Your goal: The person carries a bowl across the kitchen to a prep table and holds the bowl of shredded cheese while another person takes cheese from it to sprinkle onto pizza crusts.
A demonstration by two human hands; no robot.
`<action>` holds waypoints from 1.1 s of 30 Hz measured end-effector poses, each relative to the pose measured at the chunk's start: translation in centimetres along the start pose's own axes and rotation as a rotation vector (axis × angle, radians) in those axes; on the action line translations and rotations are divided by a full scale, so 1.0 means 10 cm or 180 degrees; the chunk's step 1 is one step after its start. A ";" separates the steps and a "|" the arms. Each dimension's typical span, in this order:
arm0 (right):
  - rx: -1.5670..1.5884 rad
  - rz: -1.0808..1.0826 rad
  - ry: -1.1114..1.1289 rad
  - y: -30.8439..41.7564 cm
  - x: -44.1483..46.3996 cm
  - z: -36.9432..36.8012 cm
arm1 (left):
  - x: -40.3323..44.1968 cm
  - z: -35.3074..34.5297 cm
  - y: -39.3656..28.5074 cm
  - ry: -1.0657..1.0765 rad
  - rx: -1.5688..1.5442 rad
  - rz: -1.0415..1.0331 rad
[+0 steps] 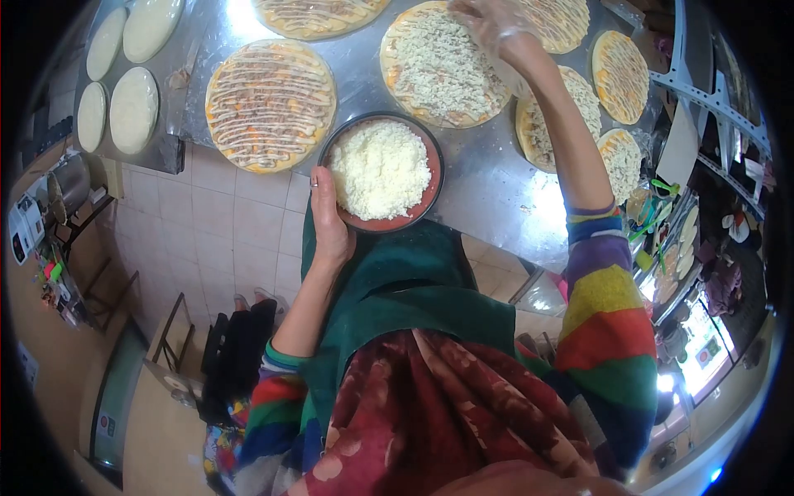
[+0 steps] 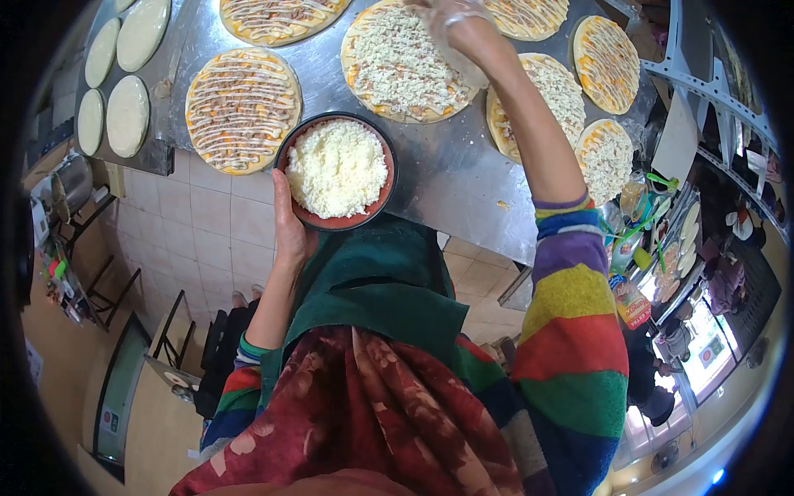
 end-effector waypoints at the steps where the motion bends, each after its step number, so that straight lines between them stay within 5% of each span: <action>1: 0.0072 0.0114 0.0088 0.04 0.06 -0.03 | -0.01 0.00 -0.02 0.0012 0.0008 -0.0008; 3: -0.0014 -0.0339 0.0780 0.15 0.19 -0.02 | -0.01 0.00 -0.06 0.0043 0.0015 -0.0018; 6: 0.0249 -0.0051 0.0150 -0.01 0.07 0.01 | -0.01 0.04 -0.08 0.0129 0.0014 -0.0030; 9: 0.3583 -0.2726 0.0157 -0.01 -0.21 0.14 | -0.01 0.07 -0.11 0.0092 0.0084 -0.0046; 12: -0.0043 -0.1053 0.0678 -0.17 -0.47 0.38 | 0.01 0.14 -0.12 0.0152 0.0076 -0.0027; 15: 0.0210 -0.2404 0.1051 0.12 -0.70 0.51 | 0.06 0.26 -0.13 0.0413 0.0144 0.0098; 19: 0.0401 -0.1574 0.0279 0.53 -0.95 0.37 | 0.09 0.37 -0.22 0.0489 0.0144 0.0076; 26: 0.0040 -0.1164 -0.0040 0.81 -0.86 0.10 | 0.09 0.50 -0.43 0.0538 0.0185 0.0100; 31: 0.0630 -0.2419 -0.0054 0.61 -1.07 0.29 | 0.04 0.55 -0.58 0.0431 -0.0108 0.0060; 33: 0.0319 -0.2231 -0.0092 0.65 -1.16 0.32 | 0.01 0.53 -0.66 0.0489 -0.0111 0.0080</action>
Point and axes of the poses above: each hand's wrist, its own x-axis towards the middle knuckle, its own z-axis out of the back of the hand, y = z × x, the point moved 1 cm from there along x, towards the middle knuckle, and after that the axes turned 10 degrees about -z, right-handed, at the moved point
